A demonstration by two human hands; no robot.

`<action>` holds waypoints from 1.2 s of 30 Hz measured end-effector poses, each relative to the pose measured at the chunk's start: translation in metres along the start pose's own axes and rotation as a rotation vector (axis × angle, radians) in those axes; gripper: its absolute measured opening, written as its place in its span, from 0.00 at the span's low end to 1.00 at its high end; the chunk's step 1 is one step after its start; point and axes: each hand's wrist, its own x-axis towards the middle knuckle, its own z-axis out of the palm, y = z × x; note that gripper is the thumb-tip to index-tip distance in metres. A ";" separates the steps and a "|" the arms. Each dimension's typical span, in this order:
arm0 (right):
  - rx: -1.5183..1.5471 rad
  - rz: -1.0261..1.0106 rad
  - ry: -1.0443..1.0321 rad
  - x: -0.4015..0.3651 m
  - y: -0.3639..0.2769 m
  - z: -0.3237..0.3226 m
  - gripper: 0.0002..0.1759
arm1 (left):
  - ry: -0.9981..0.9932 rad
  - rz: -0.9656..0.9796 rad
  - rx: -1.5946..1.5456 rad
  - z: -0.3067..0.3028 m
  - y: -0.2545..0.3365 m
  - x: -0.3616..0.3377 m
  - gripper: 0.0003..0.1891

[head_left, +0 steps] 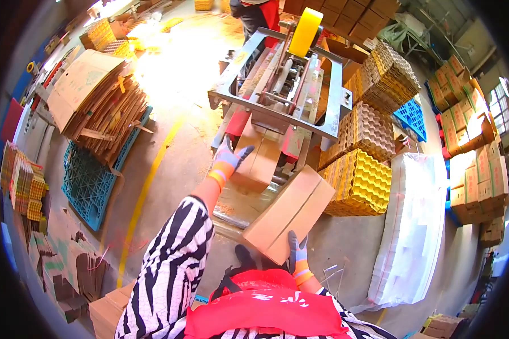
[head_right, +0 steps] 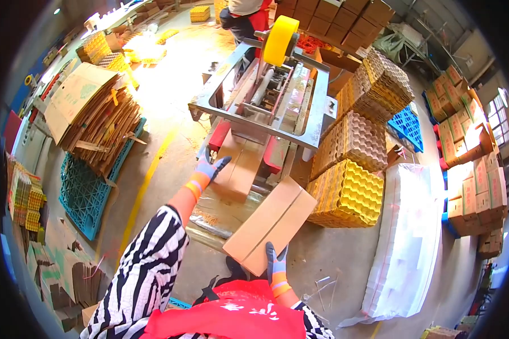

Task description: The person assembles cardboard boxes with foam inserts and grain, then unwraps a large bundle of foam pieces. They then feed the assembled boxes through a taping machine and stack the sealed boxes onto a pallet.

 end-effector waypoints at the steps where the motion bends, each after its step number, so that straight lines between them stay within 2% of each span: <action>1: -0.017 -0.015 0.000 -0.001 -0.002 -0.001 0.36 | -0.097 -0.075 0.099 -0.001 -0.017 0.016 0.51; 4: -0.071 -0.041 -0.029 0.006 -0.015 -0.004 0.33 | -0.326 -0.062 0.014 -0.015 0.057 -0.038 0.47; 6: -0.123 -0.049 -0.045 0.009 -0.022 -0.004 0.31 | -0.344 -0.075 -0.063 -0.027 0.057 -0.067 0.45; 7: -0.103 0.005 -0.043 0.013 -0.029 -0.003 0.37 | -0.314 -0.054 -0.079 -0.030 0.054 -0.081 0.45; 9: -0.095 -0.029 -0.108 0.022 -0.053 0.006 0.37 | -0.307 -0.018 -0.065 -0.038 0.058 -0.108 0.46; 11: -0.226 -0.070 -0.163 0.037 -0.059 0.001 0.34 | -0.322 0.007 -0.084 -0.044 0.037 -0.130 0.49; 15: -0.248 -0.051 -0.227 0.059 -0.062 0.000 0.33 | -0.210 -0.076 0.057 -0.056 0.053 -0.172 0.51; 17: -0.200 -0.011 -0.249 0.068 -0.061 -0.005 0.36 | -0.168 -0.121 0.067 -0.056 0.064 -0.183 0.52; 20: -0.182 0.008 -0.259 0.072 -0.068 -0.005 0.35 | -0.102 -0.180 0.277 -0.047 0.090 -0.180 0.49; 22: -0.185 -0.003 -0.286 0.076 -0.066 -0.015 0.34 | -0.073 -0.296 0.468 -0.035 0.109 -0.178 0.48; 25: -0.206 0.033 -0.311 0.079 -0.074 -0.023 0.34 | -0.091 -0.359 0.525 -0.025 0.127 -0.186 0.49; 26: -0.210 0.057 -0.319 0.082 -0.075 -0.027 0.34 | -0.076 -0.398 0.500 -0.024 0.123 -0.190 0.49; 29: -0.202 0.076 -0.344 0.114 -0.036 -0.056 0.34 | 0.033 -0.193 0.183 -0.016 0.054 -0.200 0.45; 30: -0.188 0.053 -0.383 0.114 -0.048 -0.054 0.36 | 0.050 -0.153 0.121 -0.009 0.062 -0.210 0.43; 31: -0.286 -0.066 -0.434 0.118 -0.059 -0.058 0.37 | 0.060 -0.111 0.065 0.002 0.074 -0.225 0.41; 35: -0.349 -0.015 -0.621 0.120 -0.086 -0.094 0.41 | 0.302 -0.208 -0.036 0.052 0.100 -0.303 0.37; 36: -0.489 0.032 -0.620 0.105 -0.092 -0.105 0.43 | 0.344 -0.266 -0.042 0.056 0.102 -0.332 0.36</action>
